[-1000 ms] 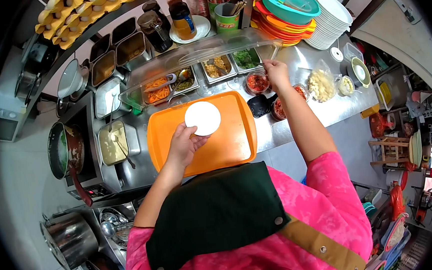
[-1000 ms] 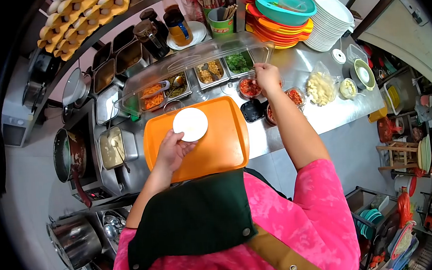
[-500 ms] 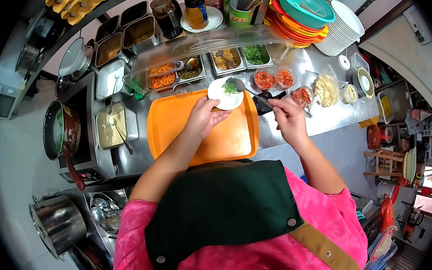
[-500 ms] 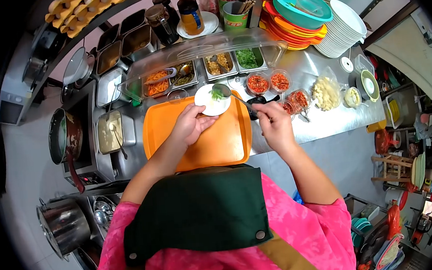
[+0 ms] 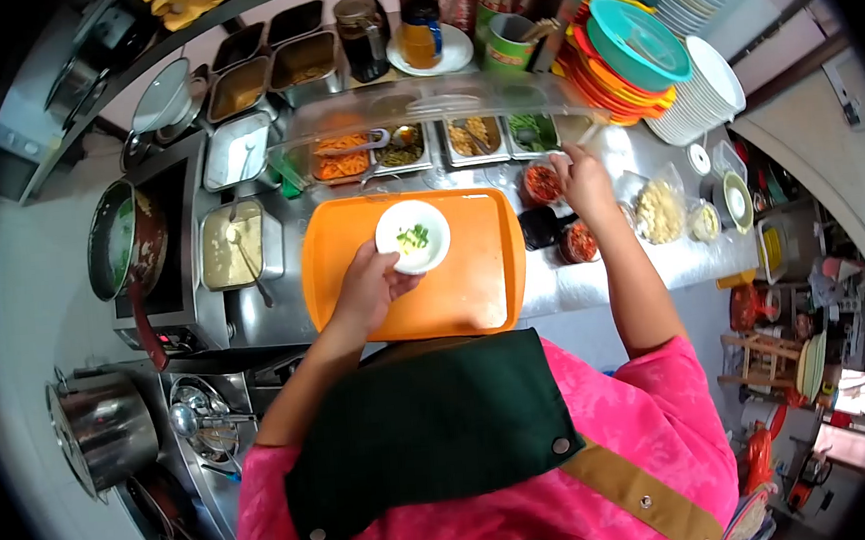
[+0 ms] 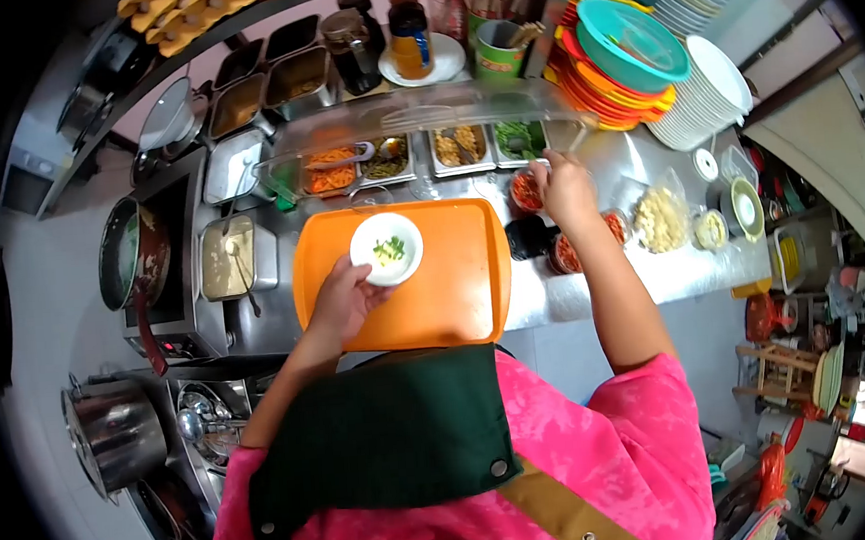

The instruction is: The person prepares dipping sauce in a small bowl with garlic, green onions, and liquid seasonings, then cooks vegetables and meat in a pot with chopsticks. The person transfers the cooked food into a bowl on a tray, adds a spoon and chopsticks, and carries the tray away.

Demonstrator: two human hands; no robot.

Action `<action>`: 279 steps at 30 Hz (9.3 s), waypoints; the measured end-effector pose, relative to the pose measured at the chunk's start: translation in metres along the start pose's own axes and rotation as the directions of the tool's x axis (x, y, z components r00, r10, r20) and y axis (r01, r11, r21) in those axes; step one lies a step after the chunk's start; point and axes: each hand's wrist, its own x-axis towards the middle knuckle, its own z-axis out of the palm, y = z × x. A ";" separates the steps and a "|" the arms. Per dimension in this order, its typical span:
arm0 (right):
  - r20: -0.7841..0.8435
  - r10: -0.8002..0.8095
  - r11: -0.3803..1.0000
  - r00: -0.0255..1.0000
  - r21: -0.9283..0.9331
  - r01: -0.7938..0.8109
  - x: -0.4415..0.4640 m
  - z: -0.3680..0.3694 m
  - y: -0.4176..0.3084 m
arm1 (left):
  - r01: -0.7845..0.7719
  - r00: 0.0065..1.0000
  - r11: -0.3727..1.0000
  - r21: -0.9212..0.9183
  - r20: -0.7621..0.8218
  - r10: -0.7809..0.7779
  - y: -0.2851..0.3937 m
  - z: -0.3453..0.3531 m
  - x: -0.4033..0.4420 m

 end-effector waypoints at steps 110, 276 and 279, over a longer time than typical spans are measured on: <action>0.565 -0.616 0.701 0.549 0.074 0.710 0.107 -0.099 -0.269 | -0.422 0.901 0.894 -0.147 0.036 0.431 0.089 0.054 -0.059; 0.334 0.199 0.757 0.921 -0.650 0.072 0.028 -0.114 -0.027 | -0.877 0.449 0.479 -0.032 0.298 0.842 0.059 0.087 -0.102; 0.320 0.183 0.763 0.929 -0.643 0.071 0.029 -0.114 -0.031 | -0.910 0.189 0.352 -0.220 0.534 0.824 0.075 0.115 -0.163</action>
